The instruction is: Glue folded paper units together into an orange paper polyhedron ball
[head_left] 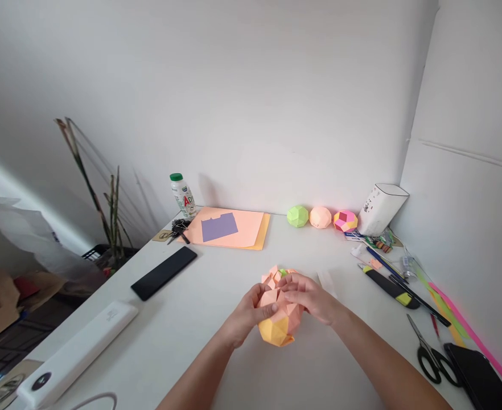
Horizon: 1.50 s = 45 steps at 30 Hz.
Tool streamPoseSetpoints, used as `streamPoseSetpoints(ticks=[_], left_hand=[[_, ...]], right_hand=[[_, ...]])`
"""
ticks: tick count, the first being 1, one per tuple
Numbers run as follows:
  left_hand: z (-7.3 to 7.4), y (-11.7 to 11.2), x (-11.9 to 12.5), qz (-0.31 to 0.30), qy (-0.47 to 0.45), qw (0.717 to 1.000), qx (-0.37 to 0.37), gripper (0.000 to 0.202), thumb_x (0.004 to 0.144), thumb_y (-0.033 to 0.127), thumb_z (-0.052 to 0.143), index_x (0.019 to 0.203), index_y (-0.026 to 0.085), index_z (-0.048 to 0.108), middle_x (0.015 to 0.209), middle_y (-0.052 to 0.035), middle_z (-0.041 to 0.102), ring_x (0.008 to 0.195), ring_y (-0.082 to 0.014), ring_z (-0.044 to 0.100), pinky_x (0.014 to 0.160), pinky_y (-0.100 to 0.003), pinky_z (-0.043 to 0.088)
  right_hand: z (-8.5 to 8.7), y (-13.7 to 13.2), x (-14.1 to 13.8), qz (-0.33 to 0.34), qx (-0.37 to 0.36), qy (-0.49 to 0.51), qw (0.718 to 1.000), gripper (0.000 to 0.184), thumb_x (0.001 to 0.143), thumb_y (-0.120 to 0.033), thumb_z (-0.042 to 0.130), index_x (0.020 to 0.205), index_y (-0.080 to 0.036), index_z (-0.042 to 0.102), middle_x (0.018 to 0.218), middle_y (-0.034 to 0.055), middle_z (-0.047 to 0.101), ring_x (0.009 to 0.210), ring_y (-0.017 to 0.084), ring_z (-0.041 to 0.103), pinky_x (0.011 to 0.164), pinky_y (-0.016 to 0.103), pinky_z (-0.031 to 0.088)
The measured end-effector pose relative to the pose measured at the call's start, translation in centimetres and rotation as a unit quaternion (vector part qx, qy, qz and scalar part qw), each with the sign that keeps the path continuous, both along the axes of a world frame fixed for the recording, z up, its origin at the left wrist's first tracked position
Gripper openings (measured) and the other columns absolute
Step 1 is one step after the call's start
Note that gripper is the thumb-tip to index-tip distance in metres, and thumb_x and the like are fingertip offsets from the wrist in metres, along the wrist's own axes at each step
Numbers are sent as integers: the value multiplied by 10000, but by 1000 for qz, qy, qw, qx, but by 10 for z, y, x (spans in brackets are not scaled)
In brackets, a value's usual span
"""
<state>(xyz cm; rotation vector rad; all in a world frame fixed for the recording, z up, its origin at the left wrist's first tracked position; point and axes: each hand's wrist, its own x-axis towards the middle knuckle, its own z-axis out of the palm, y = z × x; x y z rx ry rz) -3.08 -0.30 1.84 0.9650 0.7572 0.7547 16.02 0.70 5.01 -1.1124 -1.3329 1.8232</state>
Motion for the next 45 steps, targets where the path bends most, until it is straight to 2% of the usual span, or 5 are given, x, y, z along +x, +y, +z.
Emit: streamPoseSetpoints(ticks=[9,16,22,30,45], left_hand=[[-2,-2,2,-80,-56,993,-70,238,695,312,701,804,114,627,759,-57,599,714,-162,535,671,-277,363],[-2,-1,1,-51,-64,995,-59,144,655,224,705,717,114,636,721,-56,621,673,-159,534,639,-272,364],[4,1,-3,-33,-64,997,-28,175,646,239,707,763,116,662,750,-68,651,688,-175,553,660,-285,390],[2,-1,-5,-32,-78,996,-7,147,626,216,722,638,115,615,624,2,526,577,-107,460,567,-239,325],[9,-2,-5,-74,-99,992,34,263,606,345,735,631,119,602,693,-28,495,612,-134,468,587,-273,356]], right_hand=[[-7,-4,-3,25,98,-32,994,215,760,-326,659,888,-191,551,702,-27,562,643,110,539,621,247,423],[-1,-7,0,27,118,-82,989,255,813,-405,591,976,-209,588,954,35,567,865,160,556,753,289,449],[8,-9,4,45,85,-83,992,212,801,-381,605,811,-170,585,716,-6,531,651,121,516,608,256,435],[16,-22,3,18,117,-125,985,182,775,-251,597,650,-160,502,674,-27,485,594,92,436,527,213,357],[31,-49,-14,-52,156,-77,983,230,803,-233,535,617,-207,402,515,-42,452,468,103,431,456,239,351]])
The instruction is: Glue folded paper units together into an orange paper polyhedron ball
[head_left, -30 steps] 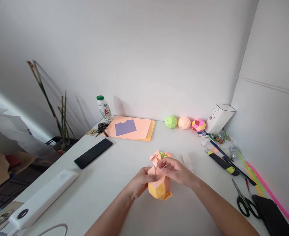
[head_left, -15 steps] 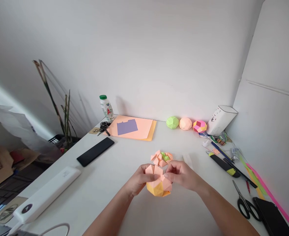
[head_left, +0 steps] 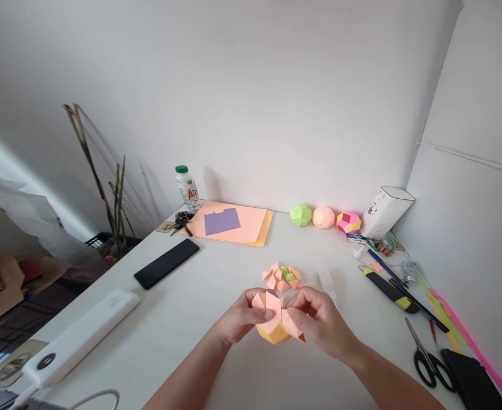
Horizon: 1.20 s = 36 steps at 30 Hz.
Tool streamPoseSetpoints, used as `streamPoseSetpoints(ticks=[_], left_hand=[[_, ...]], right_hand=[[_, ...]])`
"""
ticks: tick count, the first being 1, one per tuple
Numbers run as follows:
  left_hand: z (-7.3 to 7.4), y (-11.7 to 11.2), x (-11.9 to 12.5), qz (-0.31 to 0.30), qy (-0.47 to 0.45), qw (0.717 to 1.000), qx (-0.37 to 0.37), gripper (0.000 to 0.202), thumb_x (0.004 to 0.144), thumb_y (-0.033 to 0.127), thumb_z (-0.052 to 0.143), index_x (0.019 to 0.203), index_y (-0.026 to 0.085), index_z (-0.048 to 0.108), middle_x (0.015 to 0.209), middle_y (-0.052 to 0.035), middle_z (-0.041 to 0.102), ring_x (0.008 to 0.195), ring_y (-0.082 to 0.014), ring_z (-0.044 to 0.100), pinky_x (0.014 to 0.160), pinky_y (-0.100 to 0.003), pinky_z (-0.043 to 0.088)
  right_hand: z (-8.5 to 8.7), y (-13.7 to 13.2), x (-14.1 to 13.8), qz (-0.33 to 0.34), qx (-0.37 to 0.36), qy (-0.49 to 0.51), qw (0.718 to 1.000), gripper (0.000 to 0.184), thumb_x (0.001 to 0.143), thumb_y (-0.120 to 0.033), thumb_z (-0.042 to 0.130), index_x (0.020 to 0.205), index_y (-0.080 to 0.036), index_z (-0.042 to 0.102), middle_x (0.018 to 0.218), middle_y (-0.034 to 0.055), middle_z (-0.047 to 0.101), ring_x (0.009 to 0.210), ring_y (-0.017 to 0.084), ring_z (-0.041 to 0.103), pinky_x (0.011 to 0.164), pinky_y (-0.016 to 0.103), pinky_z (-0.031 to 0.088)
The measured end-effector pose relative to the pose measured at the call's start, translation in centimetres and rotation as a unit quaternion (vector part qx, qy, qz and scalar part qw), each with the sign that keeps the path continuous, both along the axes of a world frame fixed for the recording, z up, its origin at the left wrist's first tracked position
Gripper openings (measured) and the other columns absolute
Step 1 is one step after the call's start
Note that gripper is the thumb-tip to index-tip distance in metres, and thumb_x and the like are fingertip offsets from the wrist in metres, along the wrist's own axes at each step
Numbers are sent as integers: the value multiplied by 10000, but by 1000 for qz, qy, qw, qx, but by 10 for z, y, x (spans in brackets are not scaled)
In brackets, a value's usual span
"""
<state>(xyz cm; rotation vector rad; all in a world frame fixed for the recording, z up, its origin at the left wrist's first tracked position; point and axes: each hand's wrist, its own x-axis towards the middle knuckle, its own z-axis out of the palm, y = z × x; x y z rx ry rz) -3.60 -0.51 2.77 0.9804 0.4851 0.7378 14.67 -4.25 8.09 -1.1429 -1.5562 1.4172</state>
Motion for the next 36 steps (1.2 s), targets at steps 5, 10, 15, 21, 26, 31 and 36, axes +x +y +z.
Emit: streamPoseSetpoints(ticks=[5,10,15,21,26,31,36], left_hand=[[0,-1,0,-2,-7,1000,1,251,606,334,736,616,127,595,686,-20,483,611,-134,467,585,-273,353],[-1,-1,-1,-16,-4,1000,12,242,614,334,730,643,125,611,668,-22,488,614,-139,472,589,-278,358],[1,-1,-2,-7,-5,1000,15,258,600,347,737,608,130,598,689,-22,492,615,-137,471,591,-279,360],[3,-1,-1,-13,-3,1000,17,248,601,344,732,629,130,609,677,-17,481,610,-131,453,590,-274,349],[4,-2,-1,-23,10,1000,-1,255,561,336,748,602,133,599,648,-2,474,582,-117,434,568,-258,332],[1,-2,-2,-67,11,998,-19,233,565,304,748,668,120,647,627,-22,553,596,-139,488,596,-266,360],[-2,-1,-2,-54,8,998,-34,262,564,328,749,697,117,670,675,-57,622,626,-180,543,636,-305,392]], right_hand=[[2,0,-1,2,-5,-4,1000,220,794,-209,532,616,-207,403,509,-44,449,467,108,433,459,245,357],[0,1,2,15,-28,0,999,209,797,-213,532,628,-205,409,533,-38,474,471,110,445,463,245,357],[-1,2,3,12,-44,8,999,224,797,-251,548,631,-206,405,517,-42,472,455,104,433,449,236,345],[-1,2,3,19,-46,12,999,230,796,-267,557,636,-205,403,512,-43,480,443,99,443,440,231,348],[-2,5,7,31,-45,-39,998,207,780,-273,599,644,-183,471,572,-39,476,511,91,441,464,212,339],[-6,16,12,95,-102,-18,990,219,744,-341,667,691,-154,565,652,-17,541,578,103,507,522,223,400],[-6,26,14,132,-149,54,979,320,694,-430,713,772,-134,619,685,8,600,604,122,569,574,261,450]])
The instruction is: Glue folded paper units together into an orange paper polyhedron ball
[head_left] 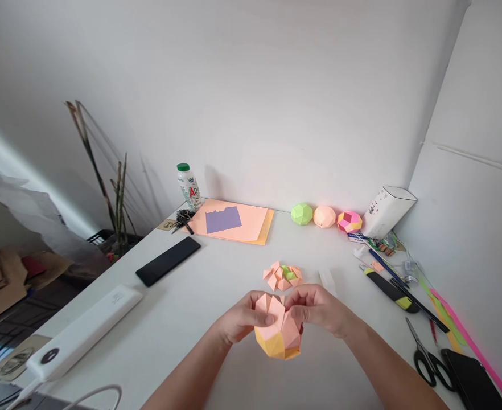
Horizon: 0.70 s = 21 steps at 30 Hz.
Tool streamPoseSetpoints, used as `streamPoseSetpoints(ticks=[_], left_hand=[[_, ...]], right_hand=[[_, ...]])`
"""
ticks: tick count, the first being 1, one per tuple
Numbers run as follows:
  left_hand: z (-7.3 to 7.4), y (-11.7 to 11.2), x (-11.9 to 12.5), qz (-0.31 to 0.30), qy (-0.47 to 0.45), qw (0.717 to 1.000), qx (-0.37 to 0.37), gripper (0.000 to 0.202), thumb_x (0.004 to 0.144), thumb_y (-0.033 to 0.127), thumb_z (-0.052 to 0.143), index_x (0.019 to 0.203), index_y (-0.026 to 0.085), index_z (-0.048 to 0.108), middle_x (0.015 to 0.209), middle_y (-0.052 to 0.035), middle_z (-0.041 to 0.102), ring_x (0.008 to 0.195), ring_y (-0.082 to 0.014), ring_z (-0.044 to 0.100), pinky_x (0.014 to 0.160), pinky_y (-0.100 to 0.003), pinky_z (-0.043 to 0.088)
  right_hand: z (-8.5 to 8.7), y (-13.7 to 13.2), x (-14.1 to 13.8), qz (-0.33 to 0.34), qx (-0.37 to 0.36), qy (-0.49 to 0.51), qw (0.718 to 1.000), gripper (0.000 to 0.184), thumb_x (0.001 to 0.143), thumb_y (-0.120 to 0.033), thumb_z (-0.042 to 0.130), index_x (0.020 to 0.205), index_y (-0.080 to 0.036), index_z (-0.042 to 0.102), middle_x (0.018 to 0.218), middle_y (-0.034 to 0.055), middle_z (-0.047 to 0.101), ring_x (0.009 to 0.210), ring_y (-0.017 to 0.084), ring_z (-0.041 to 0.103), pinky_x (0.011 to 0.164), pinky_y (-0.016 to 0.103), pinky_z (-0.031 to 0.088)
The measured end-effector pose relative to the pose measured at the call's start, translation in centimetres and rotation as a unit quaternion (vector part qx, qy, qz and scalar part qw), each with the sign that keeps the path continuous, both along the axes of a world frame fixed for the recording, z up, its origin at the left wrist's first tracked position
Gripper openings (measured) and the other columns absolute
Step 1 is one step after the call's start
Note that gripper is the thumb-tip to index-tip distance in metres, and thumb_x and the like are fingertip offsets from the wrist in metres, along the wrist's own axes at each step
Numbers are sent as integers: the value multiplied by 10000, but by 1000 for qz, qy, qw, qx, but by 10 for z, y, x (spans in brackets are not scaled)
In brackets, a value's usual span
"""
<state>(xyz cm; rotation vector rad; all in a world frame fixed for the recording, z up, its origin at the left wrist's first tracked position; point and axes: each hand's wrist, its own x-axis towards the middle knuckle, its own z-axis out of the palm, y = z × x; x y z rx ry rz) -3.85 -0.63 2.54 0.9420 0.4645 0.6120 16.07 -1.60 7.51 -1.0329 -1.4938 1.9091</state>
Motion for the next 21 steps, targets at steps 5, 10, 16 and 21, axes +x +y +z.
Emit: streamPoseSetpoints(ticks=[5,10,16,21], left_hand=[[-2,1,0,50,-32,998,-20,243,553,307,759,650,118,640,645,-28,563,588,-132,485,576,-256,344],[-2,0,-1,30,-24,999,-5,215,574,284,744,624,111,627,635,-18,524,592,-125,465,575,-254,322],[1,1,-1,12,-13,1000,-7,203,567,273,740,628,116,628,609,-4,503,590,-121,446,576,-252,309],[2,1,1,23,14,1000,-4,231,608,320,730,623,123,611,576,3,486,564,-110,422,564,-248,299]], right_hand=[[-1,3,3,1,3,-14,1000,326,711,-446,699,784,-140,615,743,7,593,666,120,557,623,258,442],[-9,4,5,3,2,-36,999,319,697,-429,713,710,-138,585,712,0,575,644,112,529,609,249,414],[-8,4,4,14,16,-40,999,273,710,-381,703,684,-138,582,694,-7,562,633,113,519,578,242,394],[-5,3,3,12,28,-48,998,253,717,-358,692,653,-146,568,676,-17,549,610,106,499,557,233,384]])
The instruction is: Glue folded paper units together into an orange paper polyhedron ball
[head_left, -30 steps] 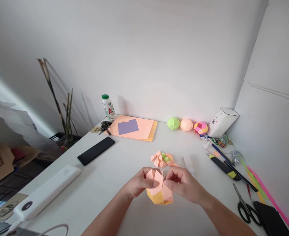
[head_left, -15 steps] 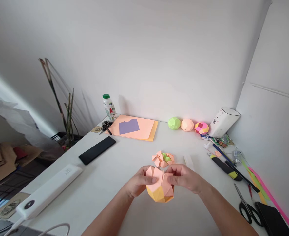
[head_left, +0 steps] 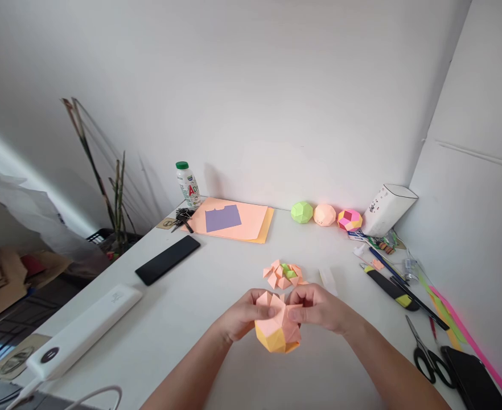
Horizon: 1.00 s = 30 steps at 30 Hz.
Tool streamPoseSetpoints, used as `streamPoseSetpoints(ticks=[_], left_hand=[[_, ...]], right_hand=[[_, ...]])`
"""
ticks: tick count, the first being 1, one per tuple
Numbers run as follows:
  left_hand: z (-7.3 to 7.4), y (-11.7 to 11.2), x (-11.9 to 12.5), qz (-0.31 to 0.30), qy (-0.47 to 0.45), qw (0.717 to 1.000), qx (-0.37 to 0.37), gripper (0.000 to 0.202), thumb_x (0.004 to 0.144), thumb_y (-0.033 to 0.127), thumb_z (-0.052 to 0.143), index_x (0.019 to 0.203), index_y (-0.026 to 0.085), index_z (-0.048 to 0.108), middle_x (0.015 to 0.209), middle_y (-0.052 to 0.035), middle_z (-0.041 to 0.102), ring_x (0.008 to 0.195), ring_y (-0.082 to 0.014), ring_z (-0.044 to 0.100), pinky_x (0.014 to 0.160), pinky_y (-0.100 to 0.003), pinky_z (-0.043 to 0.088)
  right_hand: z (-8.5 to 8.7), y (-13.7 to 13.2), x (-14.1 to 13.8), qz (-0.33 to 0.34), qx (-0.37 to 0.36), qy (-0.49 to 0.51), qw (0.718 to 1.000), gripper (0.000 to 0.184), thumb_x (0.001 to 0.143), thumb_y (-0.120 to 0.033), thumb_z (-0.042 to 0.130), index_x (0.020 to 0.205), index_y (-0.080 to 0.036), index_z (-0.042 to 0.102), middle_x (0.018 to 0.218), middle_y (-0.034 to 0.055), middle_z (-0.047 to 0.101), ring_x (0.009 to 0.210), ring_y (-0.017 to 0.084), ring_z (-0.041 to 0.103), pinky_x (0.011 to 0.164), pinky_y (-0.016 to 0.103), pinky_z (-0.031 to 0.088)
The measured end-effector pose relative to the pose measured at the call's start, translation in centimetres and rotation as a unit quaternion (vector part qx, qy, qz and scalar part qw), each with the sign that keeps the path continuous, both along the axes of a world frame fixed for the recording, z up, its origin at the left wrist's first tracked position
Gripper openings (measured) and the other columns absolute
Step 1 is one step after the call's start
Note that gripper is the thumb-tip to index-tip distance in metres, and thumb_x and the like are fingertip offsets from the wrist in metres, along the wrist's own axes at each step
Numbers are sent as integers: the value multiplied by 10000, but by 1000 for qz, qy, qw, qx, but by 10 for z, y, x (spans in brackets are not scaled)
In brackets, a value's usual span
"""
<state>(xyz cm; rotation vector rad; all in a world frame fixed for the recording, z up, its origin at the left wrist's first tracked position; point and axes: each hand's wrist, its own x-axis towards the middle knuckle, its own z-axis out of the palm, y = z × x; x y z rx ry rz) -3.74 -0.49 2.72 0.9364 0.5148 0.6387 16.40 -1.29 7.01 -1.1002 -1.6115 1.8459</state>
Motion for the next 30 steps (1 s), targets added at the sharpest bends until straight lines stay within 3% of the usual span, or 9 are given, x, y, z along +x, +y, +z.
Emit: streamPoseSetpoints(ticks=[10,20,25,27,30], left_hand=[[-4,0,2,9,16,1000,-9,263,625,330,738,595,117,586,553,18,465,542,-95,410,544,-236,285],[-6,-1,4,15,-11,998,-55,213,597,277,761,620,102,642,587,-21,563,569,-121,489,572,-249,342],[-8,1,11,96,-67,988,-104,293,691,341,690,872,110,681,799,-103,669,749,-215,586,714,-320,413],[-9,3,14,145,-83,980,-106,351,744,386,635,962,113,667,876,-121,675,827,-239,590,749,-328,414],[-9,6,15,170,-81,976,-110,389,780,405,592,1021,106,651,958,-141,669,904,-260,584,759,-323,413]], right_hand=[[-8,1,1,-2,13,-18,1000,271,693,-387,700,652,-149,576,667,-19,542,595,98,476,534,223,364],[-14,6,-2,-9,-20,17,1000,293,722,-419,691,698,-146,586,667,-12,525,627,111,475,599,247,366],[-31,16,-10,-96,-50,151,983,411,818,-582,494,935,-199,585,821,25,558,746,160,524,676,291,382],[-42,20,-13,-107,-38,179,977,465,828,-618,435,917,-189,592,837,40,563,768,173,518,688,299,371],[-57,25,-13,-132,-9,144,981,391,775,-567,567,797,-179,599,774,14,528,730,154,470,659,276,331]])
